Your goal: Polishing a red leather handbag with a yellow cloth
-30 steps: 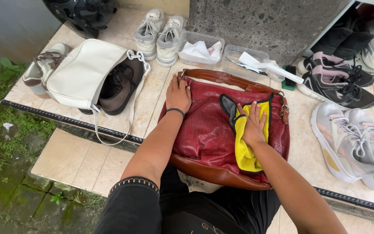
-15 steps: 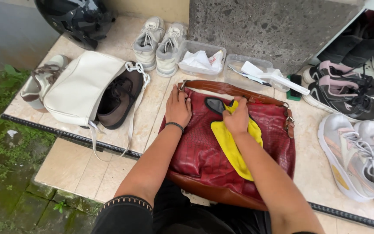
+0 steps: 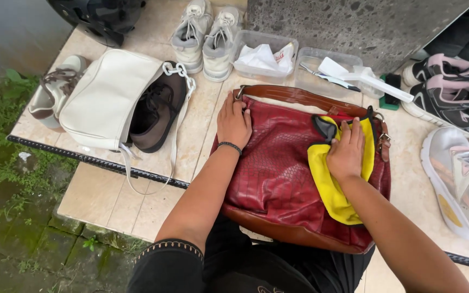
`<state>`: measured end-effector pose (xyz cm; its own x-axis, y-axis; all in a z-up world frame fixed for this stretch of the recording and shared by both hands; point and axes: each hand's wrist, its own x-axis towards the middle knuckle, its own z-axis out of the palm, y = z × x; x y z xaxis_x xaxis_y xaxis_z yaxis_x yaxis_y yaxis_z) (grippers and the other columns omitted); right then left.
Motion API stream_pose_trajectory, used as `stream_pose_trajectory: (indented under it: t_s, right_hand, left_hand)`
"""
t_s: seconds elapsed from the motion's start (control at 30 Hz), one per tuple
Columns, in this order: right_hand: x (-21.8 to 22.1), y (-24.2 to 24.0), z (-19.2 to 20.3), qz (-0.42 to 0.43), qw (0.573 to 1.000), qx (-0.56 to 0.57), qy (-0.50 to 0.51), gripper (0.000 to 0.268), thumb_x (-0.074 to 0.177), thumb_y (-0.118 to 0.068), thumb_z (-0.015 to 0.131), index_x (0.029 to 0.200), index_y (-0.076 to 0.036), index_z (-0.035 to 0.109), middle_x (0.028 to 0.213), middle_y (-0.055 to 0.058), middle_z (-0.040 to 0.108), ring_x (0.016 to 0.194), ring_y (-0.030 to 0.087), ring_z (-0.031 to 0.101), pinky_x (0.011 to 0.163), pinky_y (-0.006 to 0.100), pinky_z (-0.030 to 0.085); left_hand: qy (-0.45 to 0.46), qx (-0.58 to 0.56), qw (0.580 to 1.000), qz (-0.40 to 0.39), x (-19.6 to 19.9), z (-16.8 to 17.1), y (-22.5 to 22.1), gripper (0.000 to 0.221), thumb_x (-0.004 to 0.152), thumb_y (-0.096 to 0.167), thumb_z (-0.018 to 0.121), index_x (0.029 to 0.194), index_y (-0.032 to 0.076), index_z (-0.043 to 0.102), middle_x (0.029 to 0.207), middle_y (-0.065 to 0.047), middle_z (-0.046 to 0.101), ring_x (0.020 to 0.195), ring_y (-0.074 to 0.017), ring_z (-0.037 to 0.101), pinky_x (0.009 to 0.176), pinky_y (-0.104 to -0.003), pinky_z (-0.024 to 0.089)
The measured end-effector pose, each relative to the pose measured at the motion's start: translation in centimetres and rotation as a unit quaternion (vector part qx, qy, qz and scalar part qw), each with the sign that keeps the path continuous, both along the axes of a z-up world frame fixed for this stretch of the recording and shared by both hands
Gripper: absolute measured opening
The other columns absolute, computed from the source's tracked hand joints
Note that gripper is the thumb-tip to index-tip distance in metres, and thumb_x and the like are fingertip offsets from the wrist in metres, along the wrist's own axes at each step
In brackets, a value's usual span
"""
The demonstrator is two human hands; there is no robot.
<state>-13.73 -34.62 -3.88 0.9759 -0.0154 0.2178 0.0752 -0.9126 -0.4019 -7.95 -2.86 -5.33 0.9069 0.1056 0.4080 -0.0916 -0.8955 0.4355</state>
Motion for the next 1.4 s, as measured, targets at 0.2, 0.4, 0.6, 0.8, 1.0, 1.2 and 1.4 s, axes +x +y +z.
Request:
stream_pose_trajectory:
  t_s: [0.2, 0.4, 0.6, 0.8, 1.0, 1.2, 1.4]
  right_hand:
    - [0.6, -0.2, -1.2, -0.006, 0.998, -0.056, -0.035, 0.058, 0.102, -0.017, 0.051, 0.157, -0.006, 0.035, 0.164, 0.025, 0.022, 0.151, 0.044, 0.024, 0.124, 0.055, 0.019]
    - [1.2, -0.1, -1.3, 0.002, 0.996, -0.088, -0.030, 0.056, 0.103, -0.020, 0.047, 0.157, -0.011, 0.035, 0.165, 0.022, 0.022, 0.152, 0.040, 0.021, 0.124, 0.054, 0.017]
    - [1.0, 0.0, -0.9, -0.008, 0.995, -0.094, -0.007, 0.054, 0.104, -0.022, 0.046, 0.157, -0.013, 0.036, 0.166, 0.021, 0.021, 0.154, 0.038, 0.018, 0.123, 0.054, 0.017]
    - [0.5, 0.3, -0.9, -0.001, 0.996, -0.086, 0.011, 0.052, 0.106, -0.022, 0.043, 0.157, -0.011, 0.036, 0.166, 0.021, 0.019, 0.154, 0.038, 0.017, 0.123, 0.054, 0.015]
    - [1.1, -0.3, -2.2, 0.012, 0.995, -0.095, -0.037, 0.052, 0.104, -0.019, 0.046, 0.155, -0.011, 0.038, 0.165, 0.023, 0.020, 0.153, 0.041, 0.017, 0.121, 0.057, 0.017]
    - [1.5, -0.6, -3.0, 0.026, 0.993, -0.097, -0.061, 0.050, 0.105, -0.019, 0.046, 0.153, -0.009, 0.041, 0.164, 0.025, 0.022, 0.153, 0.042, 0.017, 0.122, 0.058, 0.015]
    - [1.2, -0.8, -3.1, 0.034, 0.992, -0.102, -0.072, 0.049, 0.104, -0.019, 0.048, 0.151, -0.007, 0.044, 0.163, 0.025, 0.026, 0.151, 0.043, 0.020, 0.121, 0.058, 0.016]
  left_hand:
    - [0.022, -0.007, 1.000, 0.009, 0.4, 0.0, -0.1, 0.020, 0.104, 0.035, 0.048, 0.115, 0.018, 0.049, 0.159, -0.018, 0.038, 0.143, -0.0350, 0.045, 0.117, -0.046, 0.036]
    - [0.012, -0.067, 0.998, -0.014, 0.3, 1.1, 0.4, 0.018, 0.103, 0.029, 0.051, 0.116, 0.016, 0.052, 0.157, -0.020, 0.041, 0.143, -0.0363, 0.046, 0.117, -0.046, 0.037]
    - [0.050, -0.059, 0.997, -0.013, -0.2, 1.6, -0.1, 0.030, 0.101, 0.040, 0.054, 0.120, 0.018, 0.050, 0.163, -0.018, 0.033, 0.148, -0.0347, 0.039, 0.121, -0.047, 0.031]
    - [0.065, -0.032, 0.997, 0.003, -0.3, 1.3, -0.1, 0.037, 0.099, 0.045, 0.056, 0.123, 0.019, 0.048, 0.162, -0.017, 0.032, 0.147, -0.0349, 0.039, 0.119, -0.050, 0.033]
    - [0.098, -0.027, 0.995, 0.007, 0.0, 1.7, -0.2, 0.034, 0.102, 0.045, 0.049, 0.125, 0.021, 0.046, 0.163, -0.014, 0.029, 0.150, -0.0322, 0.035, 0.119, -0.049, 0.032]
    - [0.112, -0.021, 0.993, 0.008, 0.3, 1.7, -0.1, 0.033, 0.102, 0.045, 0.047, 0.126, 0.022, 0.044, 0.165, -0.012, 0.027, 0.150, -0.0319, 0.035, 0.120, -0.050, 0.032]
    - [0.136, -0.016, 0.991, 0.004, 0.0, 1.9, -0.2, 0.034, 0.102, 0.045, 0.045, 0.128, 0.023, 0.043, 0.165, -0.012, 0.025, 0.151, -0.0315, 0.033, 0.120, -0.049, 0.032]
